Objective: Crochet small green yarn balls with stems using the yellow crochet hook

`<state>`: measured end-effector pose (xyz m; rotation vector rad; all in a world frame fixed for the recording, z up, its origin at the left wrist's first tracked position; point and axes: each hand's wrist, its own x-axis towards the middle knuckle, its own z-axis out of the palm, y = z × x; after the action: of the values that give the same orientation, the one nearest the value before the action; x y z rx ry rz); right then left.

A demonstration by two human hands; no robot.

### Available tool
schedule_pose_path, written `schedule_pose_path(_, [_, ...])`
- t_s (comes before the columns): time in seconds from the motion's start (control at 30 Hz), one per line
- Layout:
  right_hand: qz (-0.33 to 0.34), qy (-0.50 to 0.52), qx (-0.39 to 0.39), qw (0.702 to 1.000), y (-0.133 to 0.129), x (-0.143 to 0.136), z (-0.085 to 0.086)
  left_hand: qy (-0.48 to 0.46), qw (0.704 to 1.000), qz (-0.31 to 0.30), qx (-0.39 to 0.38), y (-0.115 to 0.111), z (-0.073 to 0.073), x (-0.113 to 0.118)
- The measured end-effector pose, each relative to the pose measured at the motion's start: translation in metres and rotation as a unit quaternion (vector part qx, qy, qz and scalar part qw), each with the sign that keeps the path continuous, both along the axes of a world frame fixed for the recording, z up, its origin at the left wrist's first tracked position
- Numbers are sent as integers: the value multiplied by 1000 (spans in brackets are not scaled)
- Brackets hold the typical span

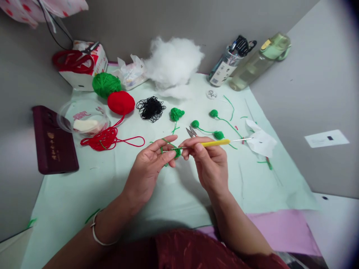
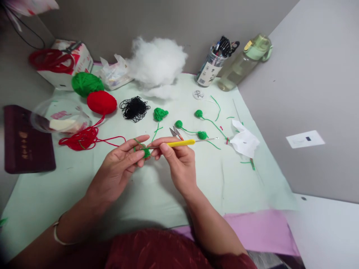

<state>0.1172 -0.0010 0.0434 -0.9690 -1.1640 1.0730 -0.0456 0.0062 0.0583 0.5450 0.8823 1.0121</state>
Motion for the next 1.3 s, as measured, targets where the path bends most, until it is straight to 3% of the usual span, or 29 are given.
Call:
schedule_pose_path(0.2, [-3,21,4,1000,0,0,4,18,1000,-8,11,-1,0,-2])
schedule_pose_path(0.4, [-52,-98,82,990,-6,-3,6,75,996,10,48,-3,-3,-3])
schedule_pose_path(0.6, [-99,-246,248,932,-11,-6,3,93,992,15,81,-4,-4,-2])
schedule_pose_path(0.7, [-105,-346,262,895,-14,-5,1,70,996,9,59,-5,-1,-1])
schedule_pose_path(0.77, [-114,-394,268,872,-16,-3,0,14,999,-26,14,-6,0,-1])
schedule_pose_path(0.83, [-112,-372,273,880,-17,-2,2,-45,997,-55,-34,-4,1,-1])
schedule_pose_path(0.9, [-109,-288,236,922,-15,-2,4,-75,994,-51,-57,-3,2,-2])
schedule_pose_path(0.97, [-111,-180,172,962,-11,-3,5,-72,996,-23,-52,-1,3,-3])
schedule_pose_path(1.07, [-68,-96,106,987,-6,-7,5,-32,999,-13,-18,-2,4,-1])
schedule_pose_path(1.17, [-49,-131,117,983,-7,-10,2,7,1000,-8,9,-6,3,3])
schedule_pose_path(1.3, [-89,-288,229,926,-13,-7,-1,-32,999,-26,-24,-6,-1,4])
